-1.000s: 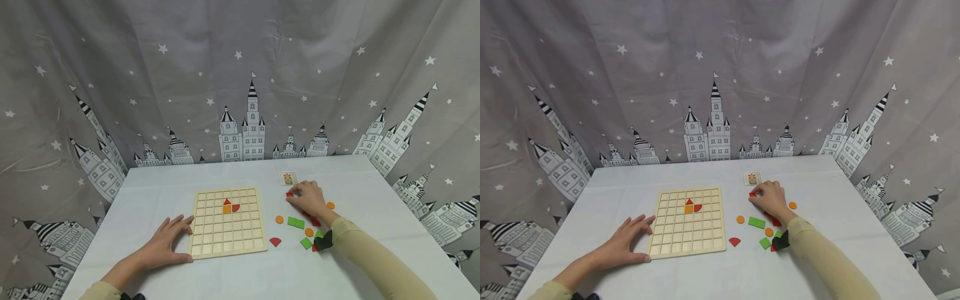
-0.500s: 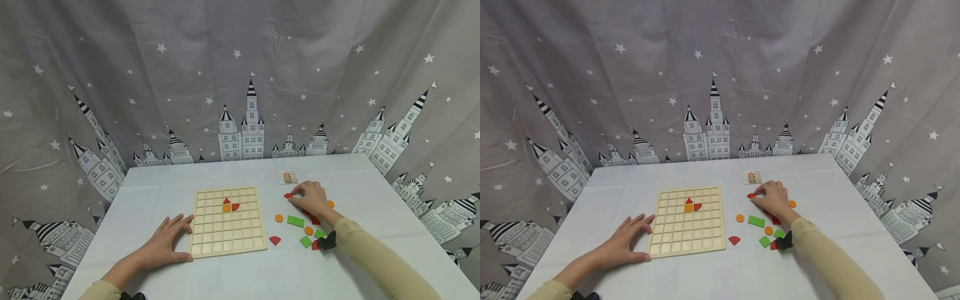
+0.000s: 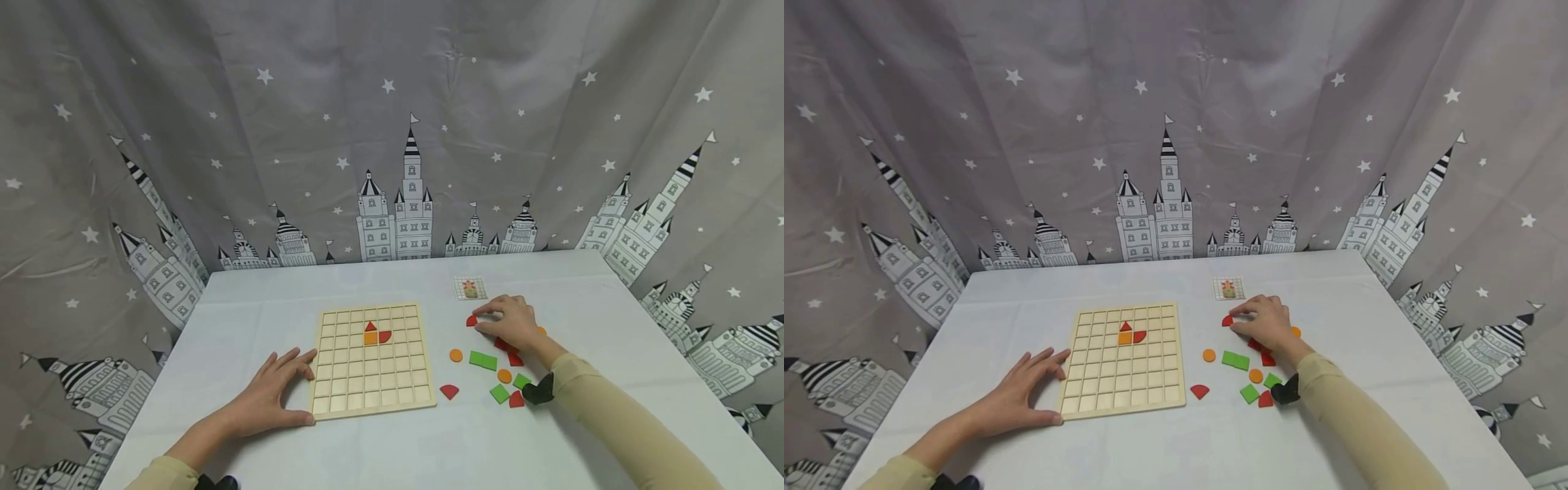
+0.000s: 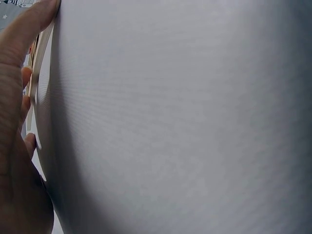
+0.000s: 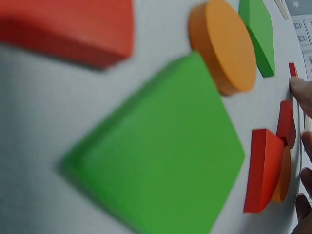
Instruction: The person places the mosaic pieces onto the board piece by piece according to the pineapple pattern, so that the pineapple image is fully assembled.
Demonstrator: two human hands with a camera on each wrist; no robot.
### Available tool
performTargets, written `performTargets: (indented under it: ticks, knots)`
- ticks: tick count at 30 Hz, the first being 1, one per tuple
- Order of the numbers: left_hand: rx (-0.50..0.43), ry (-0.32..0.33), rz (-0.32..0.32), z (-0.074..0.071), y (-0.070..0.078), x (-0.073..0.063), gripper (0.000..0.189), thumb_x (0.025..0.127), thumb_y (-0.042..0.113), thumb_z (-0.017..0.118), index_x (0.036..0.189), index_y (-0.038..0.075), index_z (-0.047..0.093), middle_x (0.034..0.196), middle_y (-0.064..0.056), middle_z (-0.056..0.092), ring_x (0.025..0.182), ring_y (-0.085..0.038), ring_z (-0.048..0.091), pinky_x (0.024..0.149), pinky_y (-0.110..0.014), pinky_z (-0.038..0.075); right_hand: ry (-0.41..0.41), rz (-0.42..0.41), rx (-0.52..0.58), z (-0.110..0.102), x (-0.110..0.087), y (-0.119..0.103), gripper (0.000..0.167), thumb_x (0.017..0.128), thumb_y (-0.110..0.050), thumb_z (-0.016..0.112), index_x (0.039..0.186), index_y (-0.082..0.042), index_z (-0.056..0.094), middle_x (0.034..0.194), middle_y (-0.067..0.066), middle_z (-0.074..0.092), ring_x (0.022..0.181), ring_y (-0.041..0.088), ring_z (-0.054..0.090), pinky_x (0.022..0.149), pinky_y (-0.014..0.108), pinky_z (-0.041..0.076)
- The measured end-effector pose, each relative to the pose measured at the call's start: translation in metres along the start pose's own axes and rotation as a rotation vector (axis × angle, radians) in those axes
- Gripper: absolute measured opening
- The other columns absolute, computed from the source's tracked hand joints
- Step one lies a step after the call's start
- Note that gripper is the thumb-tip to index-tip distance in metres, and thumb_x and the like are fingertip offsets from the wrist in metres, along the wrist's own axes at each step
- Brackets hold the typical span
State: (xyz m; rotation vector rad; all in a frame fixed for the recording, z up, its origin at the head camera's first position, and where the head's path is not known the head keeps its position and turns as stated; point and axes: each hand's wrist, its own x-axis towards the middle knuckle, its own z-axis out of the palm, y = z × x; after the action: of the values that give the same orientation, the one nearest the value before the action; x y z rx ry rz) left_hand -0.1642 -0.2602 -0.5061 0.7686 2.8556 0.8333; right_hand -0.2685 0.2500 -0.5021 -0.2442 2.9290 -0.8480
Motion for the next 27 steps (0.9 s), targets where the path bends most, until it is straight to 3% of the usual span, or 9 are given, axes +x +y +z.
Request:
performTargets:
  ticks: [7, 17, 27]
  knots:
    - [0.004, -0.024, -0.017, -0.0006, 0.0005, 0.0012, 0.065, 0.069, 0.073, 0.080, 0.112, 0.033, 0.053, 0.161, -0.003, 0.041, 0.151, -0.041, 0.025, 0.121, -0.066, 0.004, -0.011, 0.004, 0.028, -0.0013, 0.0014, 0.0042, 0.030, 0.090, -0.038, 0.077, 0.117, -0.024, 0.077, 0.138, 0.017, 0.057, 0.133, 0.044, 0.033, 0.111, 0.066, 0.024]
    - [0.006, -0.024, -0.017, -0.0006, -0.0006, 0.0015, 0.065, 0.069, 0.074, 0.079, 0.112, 0.033, 0.053, 0.161, -0.002, 0.040, 0.151, -0.040, 0.025, 0.122, -0.065, 0.005, 0.045, -0.039, -0.018, 0.0027, 0.0044, 0.0036, 0.023, 0.089, -0.035, 0.080, 0.108, -0.023, 0.080, 0.123, 0.010, 0.062, 0.131, 0.040, 0.037, 0.111, 0.063, 0.026]
    - [0.011, -0.020, -0.038, 0.0009, -0.0018, 0.0007, 0.067, 0.066, 0.073, 0.082, 0.112, 0.034, 0.053, 0.162, -0.001, 0.040, 0.152, -0.038, 0.024, 0.122, -0.063, 0.004, 0.039, -0.047, 0.015, 0.0056, 0.0030, 0.0043, 0.024, 0.090, -0.034, 0.079, 0.111, -0.022, 0.081, 0.120, 0.009, 0.062, 0.125, 0.038, 0.039, 0.108, 0.060, 0.031]
